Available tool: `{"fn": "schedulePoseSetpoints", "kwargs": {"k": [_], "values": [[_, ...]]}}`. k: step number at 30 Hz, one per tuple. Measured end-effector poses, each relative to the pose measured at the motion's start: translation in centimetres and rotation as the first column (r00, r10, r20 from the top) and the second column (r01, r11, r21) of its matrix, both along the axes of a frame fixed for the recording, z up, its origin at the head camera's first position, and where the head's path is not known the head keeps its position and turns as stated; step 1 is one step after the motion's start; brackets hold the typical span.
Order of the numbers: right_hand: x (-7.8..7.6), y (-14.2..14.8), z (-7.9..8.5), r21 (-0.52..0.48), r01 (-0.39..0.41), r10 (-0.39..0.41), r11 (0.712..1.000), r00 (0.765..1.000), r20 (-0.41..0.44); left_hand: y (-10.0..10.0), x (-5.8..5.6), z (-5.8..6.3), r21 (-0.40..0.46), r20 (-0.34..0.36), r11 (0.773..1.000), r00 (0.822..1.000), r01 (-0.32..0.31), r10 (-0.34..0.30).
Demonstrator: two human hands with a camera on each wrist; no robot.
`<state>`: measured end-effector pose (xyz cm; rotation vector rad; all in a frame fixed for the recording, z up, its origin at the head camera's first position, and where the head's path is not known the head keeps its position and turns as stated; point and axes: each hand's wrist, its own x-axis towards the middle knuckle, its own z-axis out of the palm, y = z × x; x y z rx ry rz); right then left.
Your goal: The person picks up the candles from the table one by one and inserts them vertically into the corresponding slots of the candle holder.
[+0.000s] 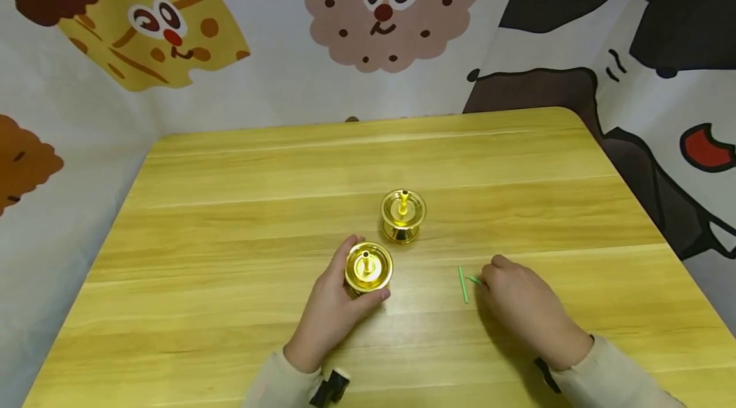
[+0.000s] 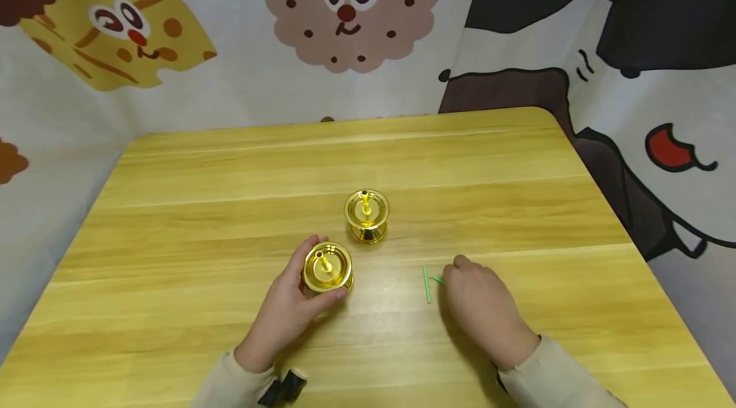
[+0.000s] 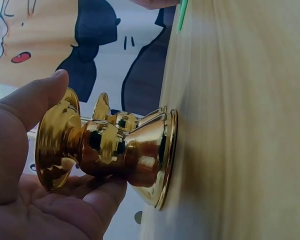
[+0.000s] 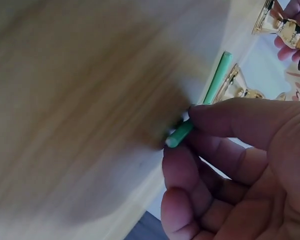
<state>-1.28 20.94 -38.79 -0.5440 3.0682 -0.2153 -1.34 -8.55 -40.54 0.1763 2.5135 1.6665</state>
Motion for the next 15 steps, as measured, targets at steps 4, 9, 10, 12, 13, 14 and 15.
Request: {"fn": "schedulePoseSetpoints", "kwargs": {"k": [4,9,10,12,13,14,15], "values": [[0.0,0.1,0.3,-0.069,0.058,-0.053,0.996,0.996,0.072,0.0,0.2,-0.1,0.017,0.021,1.0,1.0,0.009,-0.01],[-0.1,-0.3,0.8,-0.153,0.035,-0.042,0.988,0.998,-0.041,-0.1,0.3,-0.1,0.016,0.013,1.0,1.0,0.009,-0.01],[-0.1,-0.5,0.9,-0.176,0.011,-0.026,0.984,0.996,-0.085,-0.1,0.3,-0.1,0.015,0.008,1.0,1.0,0.009,-0.009],[-0.2,-1.0,1.2,-0.228,-0.039,0.001,0.973,0.986,-0.167,-0.2,0.2,0.0,0.012,0.0,1.0,1.0,0.011,-0.011],[-0.2,-1.3,1.4,-0.256,-0.066,0.013,0.964,0.979,-0.201,-0.2,0.1,0.0,0.011,-0.003,1.0,1.0,0.013,-0.013],[-0.2,-1.6,1.6,-0.285,-0.093,0.025,0.954,0.972,-0.235,-0.2,0.1,0.0,0.011,-0.006,1.0,1.0,0.015,-0.015],[-0.2,-2.0,1.8,-0.31,-0.121,0.036,0.943,0.964,-0.264,-0.2,0.1,0.1,0.009,-0.008,1.0,1.0,0.018,-0.018]]}}
